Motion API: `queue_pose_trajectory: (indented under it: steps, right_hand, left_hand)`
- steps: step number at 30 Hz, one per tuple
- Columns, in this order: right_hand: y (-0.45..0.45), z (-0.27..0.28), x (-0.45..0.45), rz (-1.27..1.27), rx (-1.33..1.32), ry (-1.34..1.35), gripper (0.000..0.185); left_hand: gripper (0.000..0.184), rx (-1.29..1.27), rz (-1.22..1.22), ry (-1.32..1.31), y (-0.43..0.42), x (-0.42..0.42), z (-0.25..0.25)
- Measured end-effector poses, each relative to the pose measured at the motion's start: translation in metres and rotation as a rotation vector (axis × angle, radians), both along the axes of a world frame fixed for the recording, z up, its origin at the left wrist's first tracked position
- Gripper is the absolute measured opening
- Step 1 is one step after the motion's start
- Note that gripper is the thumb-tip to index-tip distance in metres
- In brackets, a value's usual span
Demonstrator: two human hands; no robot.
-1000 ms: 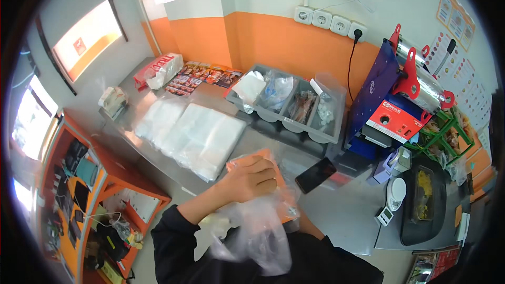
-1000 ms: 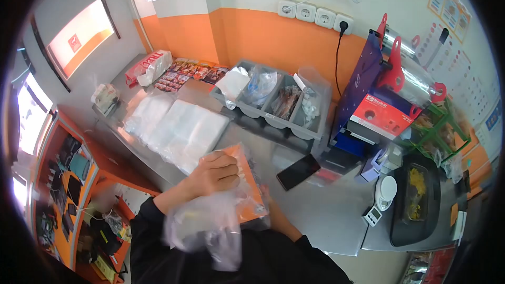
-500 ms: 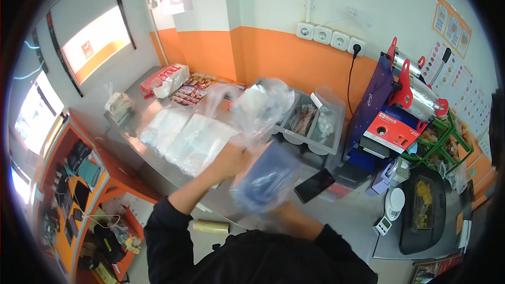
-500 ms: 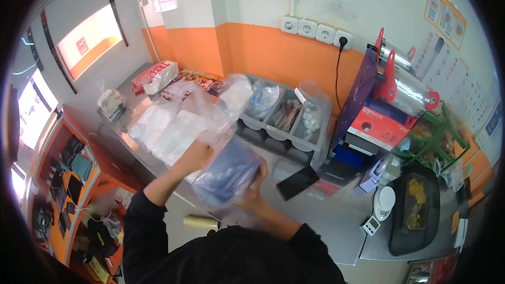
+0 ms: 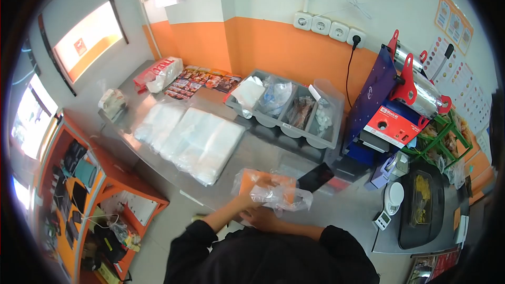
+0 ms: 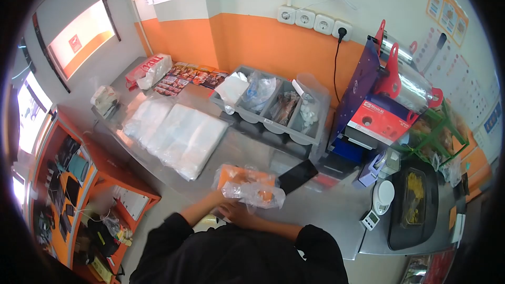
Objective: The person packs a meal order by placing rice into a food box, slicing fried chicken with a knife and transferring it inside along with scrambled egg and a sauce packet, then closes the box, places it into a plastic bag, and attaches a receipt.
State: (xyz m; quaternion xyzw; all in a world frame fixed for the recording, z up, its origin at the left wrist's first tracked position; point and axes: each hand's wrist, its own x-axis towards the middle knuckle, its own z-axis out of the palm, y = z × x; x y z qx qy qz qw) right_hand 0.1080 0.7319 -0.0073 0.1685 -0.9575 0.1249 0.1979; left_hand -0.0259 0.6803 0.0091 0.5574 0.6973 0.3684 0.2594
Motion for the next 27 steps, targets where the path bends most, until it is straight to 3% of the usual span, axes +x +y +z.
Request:
queue_pose_trajectory:
  steps: [2,4,5,7,10,12,13,14,16,17,20,22,24,25,26,27]
  right_hand:
    - [0.0,-0.007,-0.001,0.055,-0.101,-0.103,0.036]
    - [0.007,-0.007,0.001,0.201,-0.376,-0.502,0.03]
    - [0.012,0.012,0.005,0.208,-0.379,-0.511,0.03]
    - [0.031,0.076,0.021,-0.097,-0.498,-0.82,0.03]
    - [0.05,0.108,0.042,-0.29,-0.61,-0.662,0.034]
    - [0.054,0.128,0.042,-0.665,-0.897,-0.472,0.037]
    - [0.051,0.126,0.036,-0.681,-0.897,-0.471,0.037]
    - [0.042,0.12,0.024,-0.648,-0.816,-0.099,0.04]
    - [0.029,0.115,0.008,-0.6,-0.708,0.269,0.043]
    - [0.023,0.115,0.002,-0.694,-0.651,0.335,0.043]
    - [0.038,0.09,-0.004,-0.785,-0.52,0.395,0.038]
    - [0.047,0.087,0.0,-0.787,-0.448,0.382,0.033]
    - [0.046,0.123,0.003,-0.839,-0.796,0.241,0.021]
    - [0.049,0.129,0.005,-0.839,-0.796,0.24,0.021]
    - [0.052,0.134,0.007,-0.727,-0.866,0.206,0.016]
    - [0.057,0.137,0.009,-0.614,-0.933,0.173,0.012]
  left_hand:
    - [0.04,-0.054,0.133,-0.042,-0.004,0.016,-0.019]
    - [0.04,-0.113,0.26,-0.064,-0.003,0.028,-0.031]
    - [0.04,-0.132,0.3,-0.071,-0.003,0.033,-0.036]
    - [0.04,-0.117,0.329,-0.053,0.003,0.033,-0.041]
    - [0.042,0.141,0.224,0.098,0.009,0.026,-0.036]
    - [0.041,0.257,0.252,0.038,0.013,0.033,-0.014]
    - [0.041,0.375,0.278,-0.022,0.016,0.039,-0.008]
    - [0.041,0.378,0.267,-0.031,0.022,0.043,-0.016]
    - [0.041,0.407,0.248,-0.267,0.038,0.044,-0.048]
    - [0.041,0.419,0.243,-0.381,0.044,0.042,-0.067]
    - [0.042,0.446,0.244,-0.6,0.046,0.033,-0.069]
    - [0.046,0.162,0.111,0.147,0.035,0.025,-0.035]
    - [0.047,0.145,0.056,0.068,0.025,0.019,-0.01]
    - [0.049,0.132,-0.006,-0.009,0.021,0.016,0.003]
    - [0.049,0.133,-0.006,-0.009,0.015,0.011,0.022]
    - [0.047,0.123,-0.037,-0.168,0.007,0.005,0.042]
